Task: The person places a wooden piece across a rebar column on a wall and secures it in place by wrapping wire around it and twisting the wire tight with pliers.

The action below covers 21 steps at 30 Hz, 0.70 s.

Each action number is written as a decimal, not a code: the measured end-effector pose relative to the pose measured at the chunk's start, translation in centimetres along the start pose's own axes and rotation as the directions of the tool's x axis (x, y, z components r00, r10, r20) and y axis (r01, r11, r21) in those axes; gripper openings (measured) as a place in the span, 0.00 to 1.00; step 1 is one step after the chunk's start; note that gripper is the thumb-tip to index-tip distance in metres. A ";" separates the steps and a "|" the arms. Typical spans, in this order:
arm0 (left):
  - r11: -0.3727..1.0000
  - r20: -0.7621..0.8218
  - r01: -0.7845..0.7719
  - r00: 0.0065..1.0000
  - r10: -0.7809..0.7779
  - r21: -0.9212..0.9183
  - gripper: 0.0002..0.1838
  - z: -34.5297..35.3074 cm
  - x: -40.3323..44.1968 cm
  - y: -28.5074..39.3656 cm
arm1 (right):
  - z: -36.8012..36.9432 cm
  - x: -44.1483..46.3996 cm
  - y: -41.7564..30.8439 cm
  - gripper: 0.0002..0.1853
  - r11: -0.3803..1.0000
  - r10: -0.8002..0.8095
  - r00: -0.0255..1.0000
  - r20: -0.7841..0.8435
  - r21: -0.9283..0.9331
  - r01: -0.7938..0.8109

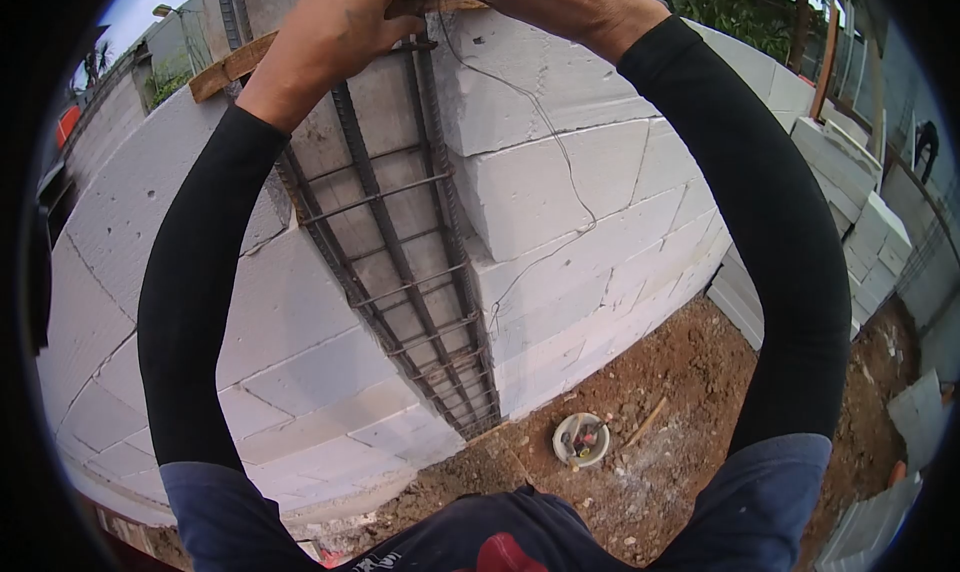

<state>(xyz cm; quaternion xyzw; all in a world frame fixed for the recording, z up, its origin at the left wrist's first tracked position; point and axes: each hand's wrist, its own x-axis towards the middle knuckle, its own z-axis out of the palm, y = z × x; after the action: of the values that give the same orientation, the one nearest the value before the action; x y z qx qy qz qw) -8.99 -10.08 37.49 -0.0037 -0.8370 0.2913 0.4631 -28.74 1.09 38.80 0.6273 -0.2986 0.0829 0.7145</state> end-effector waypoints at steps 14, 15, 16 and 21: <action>0.986 -0.116 0.149 0.983 -0.141 0.069 0.09 1.0 -0.1 0.5 | 0.0 -0.3 0.2 0.08 0.992 -0.129 0.990 -0.049 0.011 0.129; 0.984 -0.084 0.173 0.982 -0.169 0.042 0.10 0.9 0.0 0.6 | 0.0 -0.4 0.0 0.08 0.991 -0.133 0.990 -0.051 0.005 0.133; 0.980 -0.051 0.197 0.979 -0.196 0.016 0.10 0.7 0.2 0.7 | 0.1 -0.5 -0.1 0.07 0.991 -0.137 0.989 -0.054 -0.002 0.137; 0.980 -0.047 0.201 0.978 -0.201 -0.015 0.12 0.4 0.3 1.2 | 0.0 0.2 -0.5 0.08 0.986 -0.164 0.978 -0.130 -0.003 0.165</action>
<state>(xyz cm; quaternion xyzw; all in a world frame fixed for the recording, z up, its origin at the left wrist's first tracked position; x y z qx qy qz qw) -9.76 -9.22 36.97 0.0715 -0.8233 0.2385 0.5101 -28.37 0.97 38.50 0.6461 -0.1983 0.0652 0.7342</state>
